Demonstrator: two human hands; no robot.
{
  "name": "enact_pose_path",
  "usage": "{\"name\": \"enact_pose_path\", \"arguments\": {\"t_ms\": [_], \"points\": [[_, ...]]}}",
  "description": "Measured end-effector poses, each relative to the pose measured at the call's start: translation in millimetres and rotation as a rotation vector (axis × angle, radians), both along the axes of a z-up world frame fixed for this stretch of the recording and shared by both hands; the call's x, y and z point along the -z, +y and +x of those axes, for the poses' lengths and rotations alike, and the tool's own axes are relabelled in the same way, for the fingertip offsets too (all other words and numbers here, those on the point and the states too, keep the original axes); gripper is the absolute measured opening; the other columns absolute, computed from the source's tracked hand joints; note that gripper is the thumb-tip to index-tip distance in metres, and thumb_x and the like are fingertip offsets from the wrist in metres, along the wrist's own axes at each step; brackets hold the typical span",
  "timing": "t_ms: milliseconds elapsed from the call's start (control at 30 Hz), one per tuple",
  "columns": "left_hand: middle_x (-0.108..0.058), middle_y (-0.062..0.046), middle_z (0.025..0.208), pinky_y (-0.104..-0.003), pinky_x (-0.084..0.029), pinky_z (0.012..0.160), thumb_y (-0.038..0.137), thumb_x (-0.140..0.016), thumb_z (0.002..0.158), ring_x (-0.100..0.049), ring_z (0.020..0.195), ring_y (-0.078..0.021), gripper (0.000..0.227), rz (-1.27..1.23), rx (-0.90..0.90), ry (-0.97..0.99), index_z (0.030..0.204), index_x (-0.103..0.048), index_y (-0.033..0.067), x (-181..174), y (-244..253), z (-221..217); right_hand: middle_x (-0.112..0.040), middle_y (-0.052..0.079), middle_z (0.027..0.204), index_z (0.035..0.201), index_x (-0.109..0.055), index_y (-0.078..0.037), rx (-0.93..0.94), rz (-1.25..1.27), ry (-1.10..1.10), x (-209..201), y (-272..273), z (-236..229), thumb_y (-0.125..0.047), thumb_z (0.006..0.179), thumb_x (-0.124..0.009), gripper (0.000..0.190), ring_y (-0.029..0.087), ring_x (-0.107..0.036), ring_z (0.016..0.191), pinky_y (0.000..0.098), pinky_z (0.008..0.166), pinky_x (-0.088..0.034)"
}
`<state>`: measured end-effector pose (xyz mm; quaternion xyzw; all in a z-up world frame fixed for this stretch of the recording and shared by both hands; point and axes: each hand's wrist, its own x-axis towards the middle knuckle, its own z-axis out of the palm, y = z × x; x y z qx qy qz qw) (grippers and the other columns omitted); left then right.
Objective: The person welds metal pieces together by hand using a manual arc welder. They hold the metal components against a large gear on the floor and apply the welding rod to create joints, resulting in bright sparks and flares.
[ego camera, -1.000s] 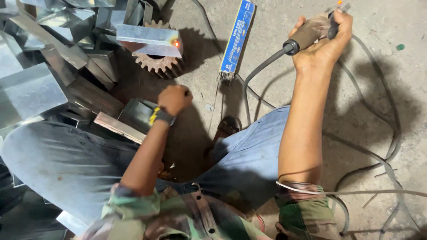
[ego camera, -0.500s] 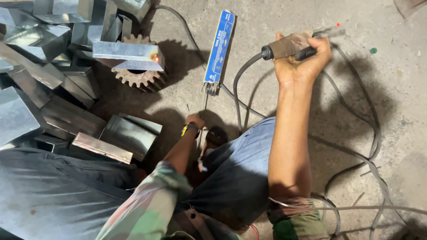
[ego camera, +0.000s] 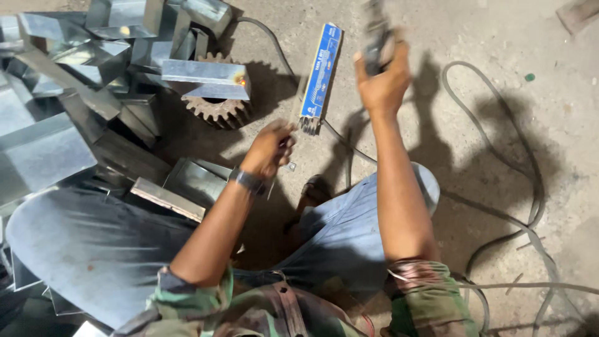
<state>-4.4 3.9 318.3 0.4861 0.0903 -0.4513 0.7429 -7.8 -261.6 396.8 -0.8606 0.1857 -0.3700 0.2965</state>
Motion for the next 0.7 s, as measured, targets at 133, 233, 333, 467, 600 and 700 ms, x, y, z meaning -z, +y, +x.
{"name": "enact_pose_path", "arguments": {"t_ms": [133,233,333,467,600,700], "points": [[-0.050,0.001,0.071,-0.024,-0.029,0.040,0.017,-0.051,0.106,-0.037,0.049,-0.0068,0.009,-0.396,0.049,0.026,0.104,-0.053,0.0088,-52.6,-14.9,41.6,-0.071,0.020,0.095,0.115,-0.061,-0.007,-0.049,-0.385,0.190,5.0,24.5,-1.2,-0.029,0.071,-0.093,0.058,0.042,-0.069,0.083,0.0507,0.074,-0.055],[-0.052,-0.001,0.076,-0.025,-0.036,0.046,0.013,-0.048,0.108,-0.043,0.055,-0.0093,0.009,-0.543,-0.245,-0.071,0.107,-0.054,0.0060,-60.4,0.0,62.9,-0.070,0.023,0.091,0.105,-0.057,-0.004,0.008,-0.346,0.414,9.8,29.9,0.5,-0.033,0.072,-0.093,0.057,0.044,-0.069,0.084,0.0550,0.077,-0.054],[-0.065,-0.009,0.095,-0.029,-0.050,0.060,0.016,-0.046,0.109,-0.059,0.071,-0.0155,0.012,-0.532,-0.415,-0.069,0.110,-0.054,0.0070,-65.5,23.9,66.3,-0.071,0.022,0.092,0.106,-0.057,-0.005,0.013,-0.303,0.388,10.6,30.3,-3.0,-0.032,0.071,-0.093,0.057,0.044,-0.069,0.085,0.0542,0.075,-0.054],[-0.065,-0.021,0.129,-0.043,-0.063,0.090,0.018,-0.049,0.106,-0.071,0.108,-0.0313,0.011,-0.518,-0.551,-0.153,0.109,-0.054,0.0095,-78.3,48.8,50.7,-0.072,0.019,0.099,0.117,-0.058,-0.005,-0.184,-0.142,0.280,-6.3,31.1,-16.3,-0.034,0.081,-0.091,0.056,0.037,-0.072,0.088,0.0473,0.079,-0.057],[-0.061,-0.022,0.140,-0.046,-0.059,0.105,0.010,-0.056,0.107,-0.065,0.128,-0.0379,0.005,-0.759,-0.676,-0.285,0.110,-0.058,0.0066,-93.4,50.0,43.8,-0.072,0.013,0.104,0.129,-0.057,-0.003,-0.380,0.020,0.135,-27.1,59.5,-41.7,-0.032,0.089,-0.085,0.056,0.028,-0.073,0.093,0.0415,0.084,-0.058],[-0.061,-0.023,0.140,-0.045,-0.053,0.103,0.008,-0.057,0.107,-0.062,0.130,-0.0390,0.003,-0.858,-0.719,-0.206,0.107,-0.060,0.0074,-93.8,46.9,38.1,-0.069,0.011,0.103,0.123,-0.055,-0.001,-0.512,0.071,0.061,-36.7,89.0,-56.1,-0.035,0.091,-0.083,0.054,0.024,-0.071,0.092,0.0393,0.082,-0.057]]}}
